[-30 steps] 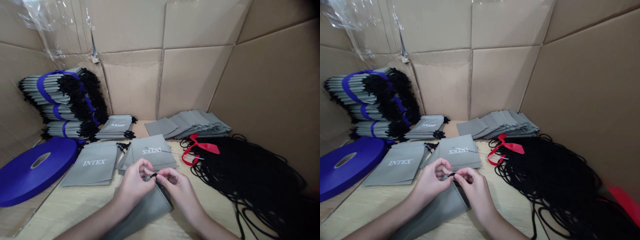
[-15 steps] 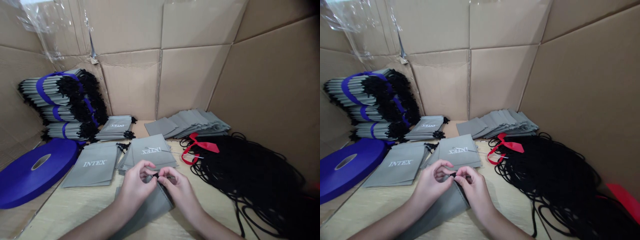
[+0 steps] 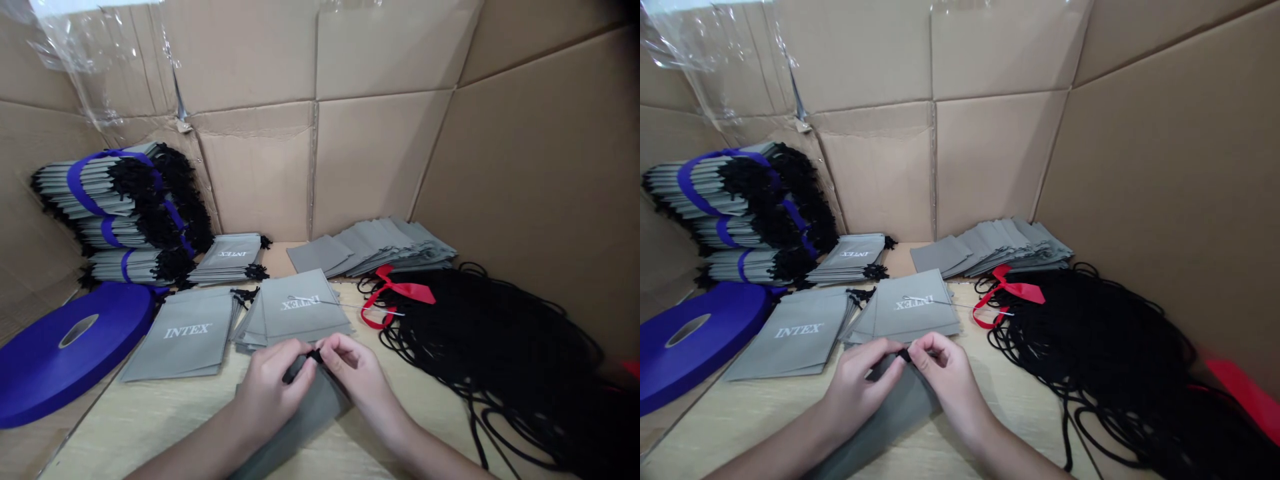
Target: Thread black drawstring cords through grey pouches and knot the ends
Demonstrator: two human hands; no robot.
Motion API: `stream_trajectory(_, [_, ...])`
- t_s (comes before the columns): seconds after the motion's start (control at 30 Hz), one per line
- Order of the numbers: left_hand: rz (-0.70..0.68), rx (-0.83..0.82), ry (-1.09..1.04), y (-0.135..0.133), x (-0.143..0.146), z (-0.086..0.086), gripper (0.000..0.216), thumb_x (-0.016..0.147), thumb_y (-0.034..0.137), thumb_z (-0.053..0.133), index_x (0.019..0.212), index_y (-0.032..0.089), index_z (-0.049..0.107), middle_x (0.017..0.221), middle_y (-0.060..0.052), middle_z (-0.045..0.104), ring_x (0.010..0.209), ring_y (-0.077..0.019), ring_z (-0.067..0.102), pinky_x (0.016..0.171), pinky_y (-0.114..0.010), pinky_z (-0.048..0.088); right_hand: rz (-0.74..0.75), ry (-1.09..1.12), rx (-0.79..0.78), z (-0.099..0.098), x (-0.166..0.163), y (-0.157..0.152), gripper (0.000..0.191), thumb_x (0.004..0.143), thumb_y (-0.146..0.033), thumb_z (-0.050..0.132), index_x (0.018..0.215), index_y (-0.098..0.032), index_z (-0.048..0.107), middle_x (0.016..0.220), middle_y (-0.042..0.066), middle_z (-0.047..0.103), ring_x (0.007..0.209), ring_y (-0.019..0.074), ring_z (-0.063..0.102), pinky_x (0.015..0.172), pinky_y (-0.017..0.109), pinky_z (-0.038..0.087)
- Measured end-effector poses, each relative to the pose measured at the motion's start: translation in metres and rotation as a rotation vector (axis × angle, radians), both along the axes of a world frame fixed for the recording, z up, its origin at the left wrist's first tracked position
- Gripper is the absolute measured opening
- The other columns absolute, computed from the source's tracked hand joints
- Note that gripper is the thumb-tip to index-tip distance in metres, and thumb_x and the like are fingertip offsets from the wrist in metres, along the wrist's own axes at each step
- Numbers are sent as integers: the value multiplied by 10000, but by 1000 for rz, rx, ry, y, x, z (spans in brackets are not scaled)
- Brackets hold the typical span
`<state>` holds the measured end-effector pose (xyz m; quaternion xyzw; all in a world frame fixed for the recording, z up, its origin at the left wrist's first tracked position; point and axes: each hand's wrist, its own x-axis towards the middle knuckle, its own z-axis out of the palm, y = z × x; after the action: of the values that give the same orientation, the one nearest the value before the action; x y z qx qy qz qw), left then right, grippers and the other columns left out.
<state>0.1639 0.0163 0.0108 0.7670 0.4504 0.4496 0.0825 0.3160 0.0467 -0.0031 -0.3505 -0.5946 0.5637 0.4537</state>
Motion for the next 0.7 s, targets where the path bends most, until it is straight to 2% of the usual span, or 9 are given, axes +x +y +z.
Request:
stream_trajectory(0.07, [-18, 8, 2, 0, 0, -2, 98, 804, 146, 502, 842, 144, 592, 749, -33, 665, 671, -118, 614, 630, -181, 459, 41, 40, -44, -1, -1, 3, 368, 711, -515, 624, 669, -166, 516, 679, -5, 532, 650, 123, 483, 588, 223, 374])
stream_trajectory(0.23, [-37, -55, 34, -1, 0, -5, 86, 821, 160, 489, 841, 158, 572, 741, -21, 653, 663, -117, 608, 615, -192, 442, 119, 103, -67, -1, 3, 8, 367, 656, -490, 693, 795, -187, 540, 732, -13, 545, 708, 129, 500, 646, 226, 368])
stream_trajectory(0.47, [-84, -76, 173, -4, -4, -10, 88, 834, 177, 481, 890, 193, 547, 782, -5, 639, 681, -125, 590, 619, -213, 405, 183, -5, -50, 7, 12, 14, 404, 573, -516, 729, 632, -157, 555, 596, -20, 507, 588, 117, 427, 552, 227, 312])
stream_trajectory(0.53, [-92, -85, 183, -4, -4, -11, 95, 844, 189, 464, 889, 195, 548, 766, -9, 632, 682, -131, 584, 616, -216, 399, 163, -45, -3, 9, 13, 13, 382, 604, -508, 705, 611, -162, 542, 575, -25, 490, 575, 118, 420, 543, 227, 314])
stream_trajectory(0.6, [-93, -103, 202, -4, -2, -10, 113, 853, 201, 443, 889, 192, 550, 755, -20, 624, 678, -138, 577, 609, -217, 396, 124, -112, 83, 10, 14, 10, 320, 691, -462, 641, 618, -171, 530, 590, -20, 489, 593, 128, 440, 552, 232, 334])
stream_trajectory(0.7, [-106, -141, 222, -5, -1, -5, 130, 853, 191, 420, 878, 186, 548, 757, -31, 613, 680, -142, 566, 611, -215, 397, 61, -293, 358, 11, 18, 6, 202, 822, -301, 497, 659, -182, 512, 672, 3, 514, 665, 147, 483, 604, 246, 365])
